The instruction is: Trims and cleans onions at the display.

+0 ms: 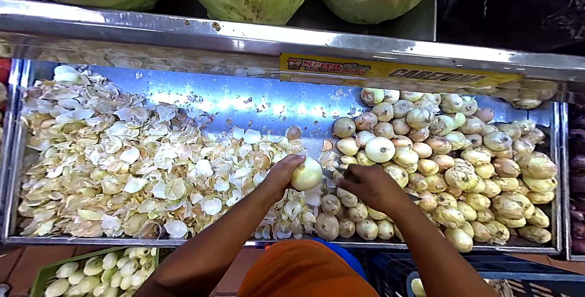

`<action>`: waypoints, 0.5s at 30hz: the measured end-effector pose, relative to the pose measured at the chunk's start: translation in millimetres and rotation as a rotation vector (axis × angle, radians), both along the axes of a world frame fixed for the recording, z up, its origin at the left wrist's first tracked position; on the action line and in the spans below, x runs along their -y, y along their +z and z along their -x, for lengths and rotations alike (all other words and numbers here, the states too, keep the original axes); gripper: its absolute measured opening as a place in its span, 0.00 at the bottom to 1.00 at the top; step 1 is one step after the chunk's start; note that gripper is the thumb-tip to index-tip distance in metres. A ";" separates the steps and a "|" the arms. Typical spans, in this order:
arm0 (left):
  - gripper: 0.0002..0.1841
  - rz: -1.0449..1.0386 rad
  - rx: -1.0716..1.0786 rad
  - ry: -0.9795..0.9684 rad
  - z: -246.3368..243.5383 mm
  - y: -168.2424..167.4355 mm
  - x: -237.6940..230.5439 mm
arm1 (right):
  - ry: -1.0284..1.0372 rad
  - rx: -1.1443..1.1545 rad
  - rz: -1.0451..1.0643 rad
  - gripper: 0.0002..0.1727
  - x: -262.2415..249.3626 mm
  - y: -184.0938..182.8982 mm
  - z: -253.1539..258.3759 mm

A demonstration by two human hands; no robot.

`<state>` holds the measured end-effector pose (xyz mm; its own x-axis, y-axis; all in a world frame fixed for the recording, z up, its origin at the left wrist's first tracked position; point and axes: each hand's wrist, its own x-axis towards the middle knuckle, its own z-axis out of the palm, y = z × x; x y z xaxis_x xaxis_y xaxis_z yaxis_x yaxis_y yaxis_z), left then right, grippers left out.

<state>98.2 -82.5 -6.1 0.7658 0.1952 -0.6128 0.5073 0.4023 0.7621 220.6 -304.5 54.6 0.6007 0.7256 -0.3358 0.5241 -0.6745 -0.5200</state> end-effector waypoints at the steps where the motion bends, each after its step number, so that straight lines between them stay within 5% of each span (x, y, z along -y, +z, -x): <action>1: 0.22 -0.055 0.043 -0.036 2.5 2.0 2.3 | -0.096 -0.007 -0.054 0.24 -7.3 -3.5 1.0; 6: 0.17 -0.254 0.145 -0.094 5.7 8.4 16.7 | -0.331 -0.242 -0.197 0.29 -36.3 -32.2 20.9; 11: 0.21 0.001 0.092 0.065 7.7 13.1 7.1 | -0.293 -0.352 -0.244 0.23 -7.1 -41.6 32.3; 15: 0.21 0.009 0.089 0.059 9.0 15.9 2.9 | -0.299 -0.249 -0.184 0.17 0.6 -27.3 22.1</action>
